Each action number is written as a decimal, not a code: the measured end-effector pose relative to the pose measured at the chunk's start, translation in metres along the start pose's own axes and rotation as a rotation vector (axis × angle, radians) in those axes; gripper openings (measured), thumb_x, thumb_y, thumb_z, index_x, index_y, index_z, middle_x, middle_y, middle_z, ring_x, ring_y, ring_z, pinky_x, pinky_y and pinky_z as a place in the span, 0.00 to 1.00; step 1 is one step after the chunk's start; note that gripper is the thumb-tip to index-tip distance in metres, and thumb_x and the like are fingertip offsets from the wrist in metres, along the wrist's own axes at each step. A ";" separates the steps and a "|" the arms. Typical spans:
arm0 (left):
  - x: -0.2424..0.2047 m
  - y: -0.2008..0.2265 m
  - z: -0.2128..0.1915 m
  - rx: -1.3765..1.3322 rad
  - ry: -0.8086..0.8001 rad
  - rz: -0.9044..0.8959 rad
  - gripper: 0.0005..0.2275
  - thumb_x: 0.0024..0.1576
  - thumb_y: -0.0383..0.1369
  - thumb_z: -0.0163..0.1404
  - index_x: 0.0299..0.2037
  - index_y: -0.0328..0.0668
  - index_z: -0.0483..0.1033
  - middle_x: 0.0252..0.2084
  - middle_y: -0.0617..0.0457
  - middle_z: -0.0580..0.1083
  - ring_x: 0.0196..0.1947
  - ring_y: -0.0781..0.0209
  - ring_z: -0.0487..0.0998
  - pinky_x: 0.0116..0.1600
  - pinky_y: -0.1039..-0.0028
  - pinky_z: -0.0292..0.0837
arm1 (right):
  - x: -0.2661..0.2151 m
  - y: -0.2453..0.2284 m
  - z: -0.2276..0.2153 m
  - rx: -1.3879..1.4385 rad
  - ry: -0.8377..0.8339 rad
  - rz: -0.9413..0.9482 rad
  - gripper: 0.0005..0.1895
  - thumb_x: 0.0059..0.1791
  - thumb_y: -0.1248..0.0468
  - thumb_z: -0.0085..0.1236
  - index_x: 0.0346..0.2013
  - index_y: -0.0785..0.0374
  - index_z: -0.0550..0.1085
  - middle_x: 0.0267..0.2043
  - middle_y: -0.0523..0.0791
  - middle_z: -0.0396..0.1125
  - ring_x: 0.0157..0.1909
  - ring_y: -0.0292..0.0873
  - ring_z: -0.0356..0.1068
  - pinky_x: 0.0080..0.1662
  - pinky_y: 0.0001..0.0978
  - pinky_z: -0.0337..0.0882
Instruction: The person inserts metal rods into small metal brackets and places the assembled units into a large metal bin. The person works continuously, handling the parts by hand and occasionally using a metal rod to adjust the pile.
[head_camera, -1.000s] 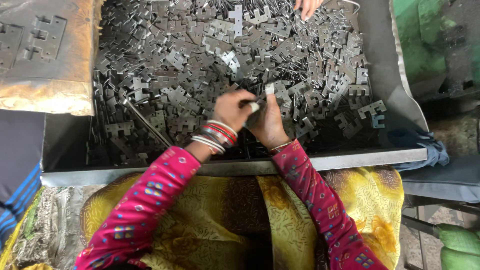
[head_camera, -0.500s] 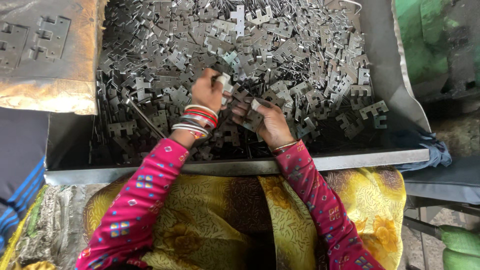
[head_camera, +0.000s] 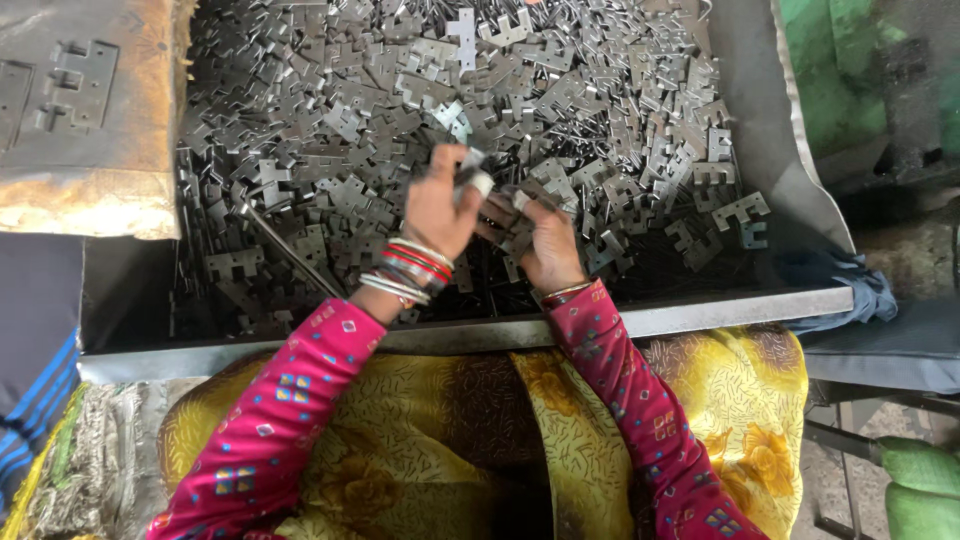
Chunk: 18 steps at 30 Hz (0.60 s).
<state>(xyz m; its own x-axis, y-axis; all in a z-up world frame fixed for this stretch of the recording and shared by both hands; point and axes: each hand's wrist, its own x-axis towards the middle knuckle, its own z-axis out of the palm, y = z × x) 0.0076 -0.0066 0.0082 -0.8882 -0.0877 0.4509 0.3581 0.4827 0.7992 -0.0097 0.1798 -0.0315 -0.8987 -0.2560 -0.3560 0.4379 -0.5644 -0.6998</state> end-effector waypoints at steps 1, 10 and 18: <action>-0.005 0.004 0.004 0.019 -0.062 0.005 0.18 0.58 0.33 0.55 0.55 0.39 0.66 0.39 0.37 0.80 0.36 0.36 0.82 0.43 0.54 0.77 | 0.002 0.002 -0.002 -0.005 -0.013 -0.004 0.14 0.54 0.60 0.50 0.52 0.63 0.72 0.50 0.50 0.73 0.49 0.48 0.76 0.52 0.53 0.78; -0.035 -0.028 0.040 0.181 -0.207 -0.056 0.16 0.60 0.27 0.48 0.58 0.34 0.71 0.37 0.36 0.79 0.37 0.39 0.82 0.45 0.55 0.77 | 0.010 0.011 -0.021 0.005 -0.181 0.102 0.23 0.53 0.45 0.45 0.48 0.58 0.75 0.45 0.44 0.74 0.47 0.43 0.75 0.48 0.44 0.76; 0.006 -0.055 0.006 -0.965 -0.265 -0.693 0.10 0.59 0.22 0.46 0.49 0.31 0.74 0.38 0.48 0.79 0.34 0.54 0.84 0.39 0.64 0.83 | 0.065 -0.057 -0.049 -1.796 0.402 -0.513 0.22 0.48 0.50 0.66 0.47 0.63 0.76 0.46 0.54 0.73 0.50 0.60 0.72 0.52 0.56 0.69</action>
<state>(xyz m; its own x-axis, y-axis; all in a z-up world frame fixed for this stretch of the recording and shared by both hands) -0.0190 -0.0284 -0.0350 -0.9671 0.1651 -0.1934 -0.2485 -0.4519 0.8568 -0.0917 0.2337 -0.0453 -0.9887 -0.0326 0.1464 -0.0893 0.9122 -0.3998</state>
